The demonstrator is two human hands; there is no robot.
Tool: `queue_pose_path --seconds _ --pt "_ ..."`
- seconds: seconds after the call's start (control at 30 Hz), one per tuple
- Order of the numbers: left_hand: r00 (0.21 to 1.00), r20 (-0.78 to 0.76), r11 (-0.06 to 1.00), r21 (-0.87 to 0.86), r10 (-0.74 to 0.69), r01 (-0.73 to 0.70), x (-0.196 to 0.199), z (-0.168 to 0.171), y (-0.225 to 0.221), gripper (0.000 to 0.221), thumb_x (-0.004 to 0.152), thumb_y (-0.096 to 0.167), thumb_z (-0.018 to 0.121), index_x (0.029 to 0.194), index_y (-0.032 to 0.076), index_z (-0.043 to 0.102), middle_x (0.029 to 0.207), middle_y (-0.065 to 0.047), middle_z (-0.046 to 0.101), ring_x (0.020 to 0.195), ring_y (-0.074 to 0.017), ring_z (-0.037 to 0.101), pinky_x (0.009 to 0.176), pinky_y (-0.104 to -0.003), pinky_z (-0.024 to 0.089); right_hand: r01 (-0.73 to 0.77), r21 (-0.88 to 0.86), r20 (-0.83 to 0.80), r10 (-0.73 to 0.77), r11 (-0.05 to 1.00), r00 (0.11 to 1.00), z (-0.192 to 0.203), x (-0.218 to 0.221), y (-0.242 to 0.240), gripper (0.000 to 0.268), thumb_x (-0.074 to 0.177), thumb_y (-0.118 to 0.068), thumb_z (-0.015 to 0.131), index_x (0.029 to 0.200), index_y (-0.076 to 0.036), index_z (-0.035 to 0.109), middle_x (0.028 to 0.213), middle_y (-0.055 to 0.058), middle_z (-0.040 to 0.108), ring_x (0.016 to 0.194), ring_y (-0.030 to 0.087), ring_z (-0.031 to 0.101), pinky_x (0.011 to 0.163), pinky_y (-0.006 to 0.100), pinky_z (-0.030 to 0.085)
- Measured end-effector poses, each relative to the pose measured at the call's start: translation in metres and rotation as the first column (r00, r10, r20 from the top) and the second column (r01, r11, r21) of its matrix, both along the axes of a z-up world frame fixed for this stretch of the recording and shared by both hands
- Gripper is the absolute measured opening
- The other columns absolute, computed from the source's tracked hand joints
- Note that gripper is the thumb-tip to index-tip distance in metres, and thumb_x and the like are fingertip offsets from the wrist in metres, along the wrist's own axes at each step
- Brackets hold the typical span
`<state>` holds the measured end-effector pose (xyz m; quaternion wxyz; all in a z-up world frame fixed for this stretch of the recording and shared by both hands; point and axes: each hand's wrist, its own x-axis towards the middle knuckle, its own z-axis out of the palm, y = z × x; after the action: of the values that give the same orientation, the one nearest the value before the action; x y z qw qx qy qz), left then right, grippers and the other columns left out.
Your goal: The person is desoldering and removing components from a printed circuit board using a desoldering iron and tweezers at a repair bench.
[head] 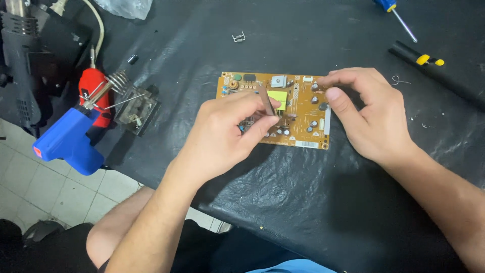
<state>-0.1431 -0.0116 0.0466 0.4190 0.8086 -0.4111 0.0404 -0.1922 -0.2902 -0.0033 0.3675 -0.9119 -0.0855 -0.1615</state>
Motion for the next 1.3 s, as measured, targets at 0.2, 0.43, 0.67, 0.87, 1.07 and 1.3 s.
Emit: queue_pose_path --seconds 0.2,0.43,0.67,0.87,1.07,1.3 --pt "0.999 0.041 1.0 -0.021 -0.017 0.018 0.001 -0.006 -0.003 0.014 0.109 0.01 0.072 0.099 0.004 0.065 0.107 -0.007 0.08 0.095 -0.0243 0.078 0.083 -0.036 0.06 -0.024 0.008 0.013 0.024 1.0 1.0 -0.001 0.001 -0.002 0.025 0.12 -0.021 0.06 0.134 -0.005 0.074 0.135 0.013 0.076 0.133 0.031 0.068 0.114 0.045 0.049" --pt "0.963 -0.217 0.973 -0.126 0.162 -0.192 0.008 -0.007 -0.009 0.011 0.104 0.01 0.075 0.093 0.008 0.072 0.11 -0.002 0.084 0.085 -0.0104 0.079 0.083 -0.026 0.068 -0.023 0.003 0.015 0.023 1.0 1.0 0.0 0.0 0.0 0.026 0.12 -0.021 0.06 0.133 -0.005 0.074 0.135 0.014 0.076 0.133 0.032 0.068 0.113 0.046 0.05" --pt "0.933 0.207 0.953 -0.133 0.296 -0.273 0.052 0.015 0.007 0.003 0.111 0.007 0.075 0.111 0.005 0.077 0.107 -0.004 0.08 0.092 -0.0158 0.072 0.085 -0.033 0.06 -0.048 0.005 0.044 0.047 0.999 0.998 -0.003 0.002 -0.001 0.025 0.12 -0.019 0.06 0.134 -0.004 0.074 0.135 0.017 0.076 0.131 0.032 0.068 0.115 0.045 0.048" --pt "0.83 0.476 0.956 -0.182 0.291 -0.231 0.14 -0.018 0.006 0.011 0.102 -0.008 0.077 0.101 0.001 0.071 0.087 -0.009 0.072 0.075 -0.0253 0.071 0.07 -0.037 0.055 -0.005 0.001 0.012 0.005 1.0 1.0 -0.003 0.002 -0.001 0.024 0.119 -0.02 0.06 0.132 -0.007 0.075 0.135 0.012 0.076 0.132 0.031 0.068 0.113 0.045 0.05" --pt "0.851 0.442 0.957 -0.078 0.283 -0.278 0.147 -0.046 0.002 0.006 0.104 -0.004 0.078 0.106 0.001 0.075 0.098 -0.01 0.077 0.08 -0.0267 0.071 0.07 -0.037 0.055 -0.019 -0.003 0.006 0.019 1.0 1.0 -0.004 0.001 -0.004 0.026 0.118 -0.021 0.061 0.133 -0.006 0.075 0.135 0.013 0.076 0.131 0.03 0.068 0.113 0.045 0.049" --pt "0.881 0.386 0.96 -0.056 0.275 -0.275 0.139 -0.048 0.004 0.014 0.102 -0.005 0.079 0.114 0.001 0.075 0.108 -0.011 0.079 0.086 -0.0257 0.074 0.074 -0.037 0.058 -0.008 0.007 0.0 0.008 1.0 1.0 -0.002 0.002 -0.002 0.026 0.119 -0.021 0.06 0.133 -0.006 0.075 0.135 0.012 0.076 0.129 0.03 0.068 0.111 0.045 0.05"
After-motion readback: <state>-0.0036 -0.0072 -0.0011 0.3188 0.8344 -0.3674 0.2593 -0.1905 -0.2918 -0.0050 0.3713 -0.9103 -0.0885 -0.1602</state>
